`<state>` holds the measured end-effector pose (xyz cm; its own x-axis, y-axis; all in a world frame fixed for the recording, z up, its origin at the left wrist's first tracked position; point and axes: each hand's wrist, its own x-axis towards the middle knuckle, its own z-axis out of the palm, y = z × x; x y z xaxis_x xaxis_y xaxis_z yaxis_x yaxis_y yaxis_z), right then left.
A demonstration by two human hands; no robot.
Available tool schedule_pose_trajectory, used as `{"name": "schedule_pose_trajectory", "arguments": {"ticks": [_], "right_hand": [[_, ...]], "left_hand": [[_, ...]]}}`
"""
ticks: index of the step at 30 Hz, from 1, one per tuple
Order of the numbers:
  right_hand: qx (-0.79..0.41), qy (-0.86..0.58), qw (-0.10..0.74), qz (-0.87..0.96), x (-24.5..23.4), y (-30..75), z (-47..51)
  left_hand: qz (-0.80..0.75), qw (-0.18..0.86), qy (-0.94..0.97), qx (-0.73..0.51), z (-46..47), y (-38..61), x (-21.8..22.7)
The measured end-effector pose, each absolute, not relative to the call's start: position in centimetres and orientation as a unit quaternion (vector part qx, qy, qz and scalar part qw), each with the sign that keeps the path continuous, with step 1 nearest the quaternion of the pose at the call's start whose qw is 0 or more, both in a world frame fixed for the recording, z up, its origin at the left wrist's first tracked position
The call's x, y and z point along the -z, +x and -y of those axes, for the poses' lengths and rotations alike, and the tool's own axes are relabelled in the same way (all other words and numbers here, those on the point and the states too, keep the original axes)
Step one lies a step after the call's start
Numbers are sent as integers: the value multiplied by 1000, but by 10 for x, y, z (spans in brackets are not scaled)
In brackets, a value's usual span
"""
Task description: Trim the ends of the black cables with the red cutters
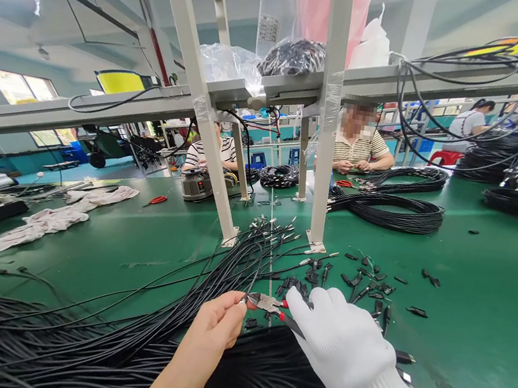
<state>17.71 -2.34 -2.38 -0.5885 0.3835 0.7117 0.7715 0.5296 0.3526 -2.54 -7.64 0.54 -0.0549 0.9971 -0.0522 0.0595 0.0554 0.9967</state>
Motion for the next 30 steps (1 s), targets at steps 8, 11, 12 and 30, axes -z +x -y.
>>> {"name": "schedule_pose_trajectory", "arguments": {"ticks": [8, 11, 12, 30], "right_hand": [[162, -378, 313, 856, 33, 179, 23], [170, -370, 341, 847, 29, 185, 18], [189, -356, 351, 845, 25, 187, 17], [263, -246, 249, 899, 17, 183, 26]], "left_hand": [[-533, 524, 499, -439, 77, -37, -20], [-523, 552, 497, -419, 77, -43, -25], [-523, 555, 502, -407, 77, -45, -27], [-551, 503, 637, -197, 82, -71, -29]]}}
